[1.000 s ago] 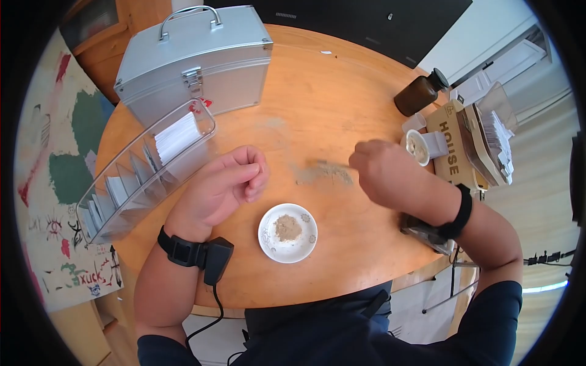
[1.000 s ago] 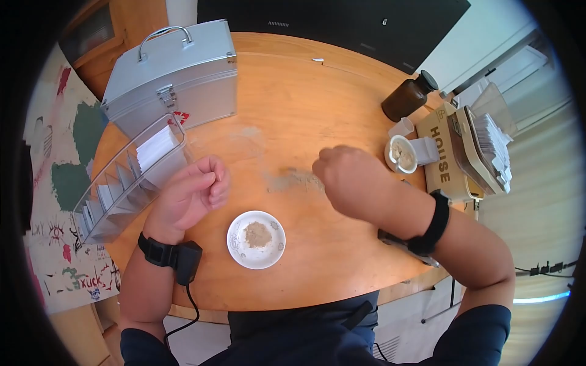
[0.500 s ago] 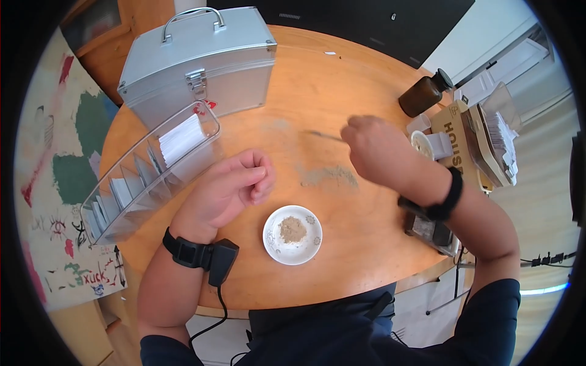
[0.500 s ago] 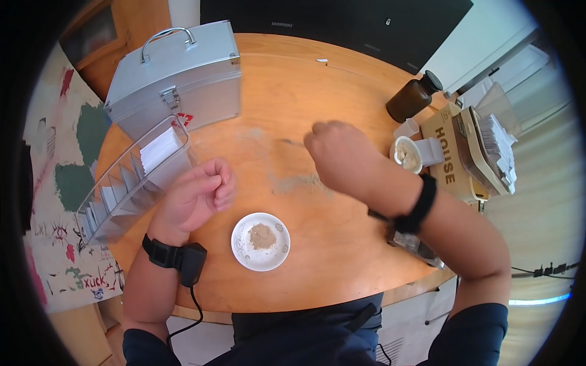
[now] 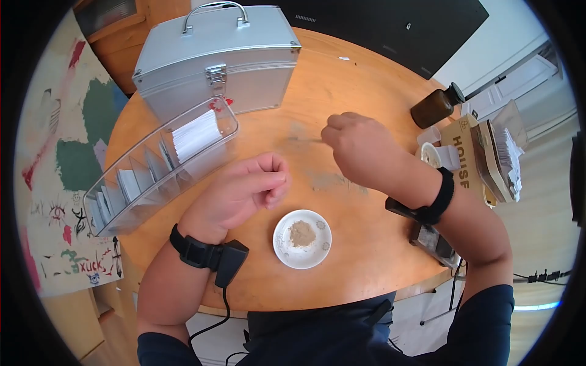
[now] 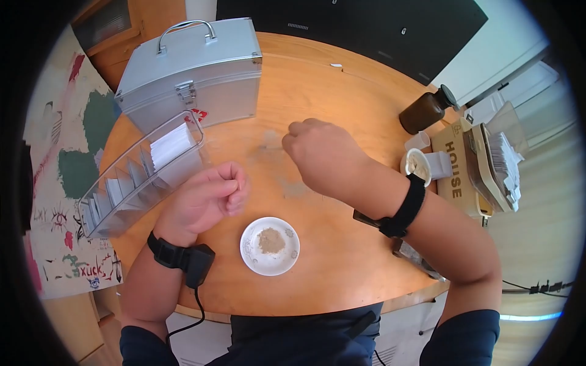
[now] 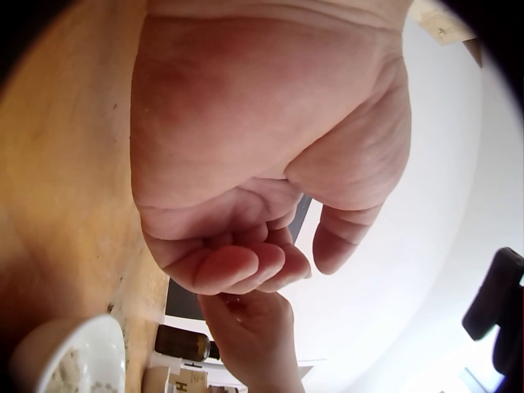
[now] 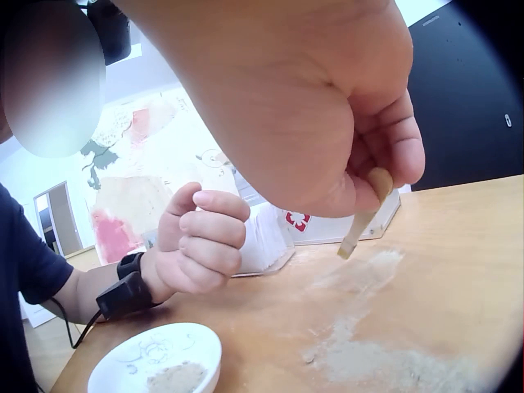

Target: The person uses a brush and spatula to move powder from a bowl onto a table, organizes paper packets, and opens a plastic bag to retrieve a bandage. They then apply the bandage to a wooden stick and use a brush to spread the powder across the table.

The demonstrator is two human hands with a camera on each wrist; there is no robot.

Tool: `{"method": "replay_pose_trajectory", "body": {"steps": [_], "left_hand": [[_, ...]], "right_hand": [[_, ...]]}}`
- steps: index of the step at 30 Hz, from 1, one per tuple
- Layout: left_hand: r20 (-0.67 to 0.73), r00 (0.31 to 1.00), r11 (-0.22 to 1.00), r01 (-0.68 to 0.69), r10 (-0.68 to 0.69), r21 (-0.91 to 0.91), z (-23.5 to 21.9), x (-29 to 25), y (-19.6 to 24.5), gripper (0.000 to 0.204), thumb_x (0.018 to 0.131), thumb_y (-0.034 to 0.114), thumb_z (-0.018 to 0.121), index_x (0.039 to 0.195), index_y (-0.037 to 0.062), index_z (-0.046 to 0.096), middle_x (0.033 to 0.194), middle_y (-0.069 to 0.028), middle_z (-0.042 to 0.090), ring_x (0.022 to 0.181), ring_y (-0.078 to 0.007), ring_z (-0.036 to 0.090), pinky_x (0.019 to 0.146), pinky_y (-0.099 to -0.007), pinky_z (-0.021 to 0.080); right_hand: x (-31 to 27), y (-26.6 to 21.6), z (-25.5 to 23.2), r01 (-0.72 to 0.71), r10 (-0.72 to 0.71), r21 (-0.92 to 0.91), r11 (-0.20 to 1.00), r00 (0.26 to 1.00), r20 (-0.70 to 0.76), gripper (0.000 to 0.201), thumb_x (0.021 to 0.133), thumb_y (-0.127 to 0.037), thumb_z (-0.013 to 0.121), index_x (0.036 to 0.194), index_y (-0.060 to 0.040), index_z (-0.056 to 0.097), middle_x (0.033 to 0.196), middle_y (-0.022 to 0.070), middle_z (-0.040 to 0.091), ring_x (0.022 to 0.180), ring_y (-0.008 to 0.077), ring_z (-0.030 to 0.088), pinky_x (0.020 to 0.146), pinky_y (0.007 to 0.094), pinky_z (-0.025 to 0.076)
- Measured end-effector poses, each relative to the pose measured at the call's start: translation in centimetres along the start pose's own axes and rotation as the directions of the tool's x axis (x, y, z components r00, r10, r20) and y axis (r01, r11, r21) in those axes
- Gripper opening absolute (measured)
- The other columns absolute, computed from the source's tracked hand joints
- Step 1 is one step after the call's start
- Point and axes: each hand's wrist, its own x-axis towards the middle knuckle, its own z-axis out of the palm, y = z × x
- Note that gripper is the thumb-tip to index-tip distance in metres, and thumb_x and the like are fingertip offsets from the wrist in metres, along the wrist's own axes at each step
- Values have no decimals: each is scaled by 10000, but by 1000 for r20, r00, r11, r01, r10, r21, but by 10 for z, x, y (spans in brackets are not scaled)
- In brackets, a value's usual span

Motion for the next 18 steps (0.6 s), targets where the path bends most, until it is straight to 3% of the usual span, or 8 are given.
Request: {"method": "replay_pose_trajectory", "body": {"steps": [3,7,9,13,16,18], "left_hand": [[48,999,1000,5,-5,1,-2,2,-2,98,934,149,525,939,52,509,761,-13,485,665,-99,422,610,-242,356],[60,998,1000,-4,3,18,0,1,-2,102,935,153,523,909,57,503,758,-9,486,655,-97,407,603,-242,346],[34,999,1000,3,-4,28,4,-1,1,106,932,154,526,898,59,497,751,-6,480,654,-98,404,601,-244,343],[5,999,998,31,-31,60,6,-4,6,114,929,154,531,878,60,488,730,1,462,652,-100,396,594,-245,335],[83,996,1000,21,-20,-16,2,-2,2,111,927,152,533,883,56,496,725,3,458,649,-97,395,592,-241,333],[108,994,1000,20,-19,-2,-1,0,-1,111,926,150,532,876,58,494,724,5,455,647,-95,394,592,-240,332]], "right_hand": [[15,10,7,-96,90,-70,993,993,-81,117,719,2,571,815,-24,632,864,127,611,849,300,614,749,372,521],[33,17,22,-81,75,-57,995,992,-104,116,711,6,570,805,-27,630,861,129,609,856,301,616,746,375,522],[29,7,22,77,-77,22,997,997,-22,115,706,10,567,796,-30,627,856,127,606,856,301,618,741,380,523],[9,3,1,109,-109,34,994,994,25,115,705,13,564,794,-27,623,852,125,604,852,301,616,738,387,524],[16,19,1,-80,75,-61,995,994,-77,105,707,8,561,792,-23,616,857,123,603,885,293,605,751,377,519],[28,33,13,-103,96,-73,992,990,-102,111,705,10,561,795,-24,616,857,122,601,893,292,603,755,374,518]]}}
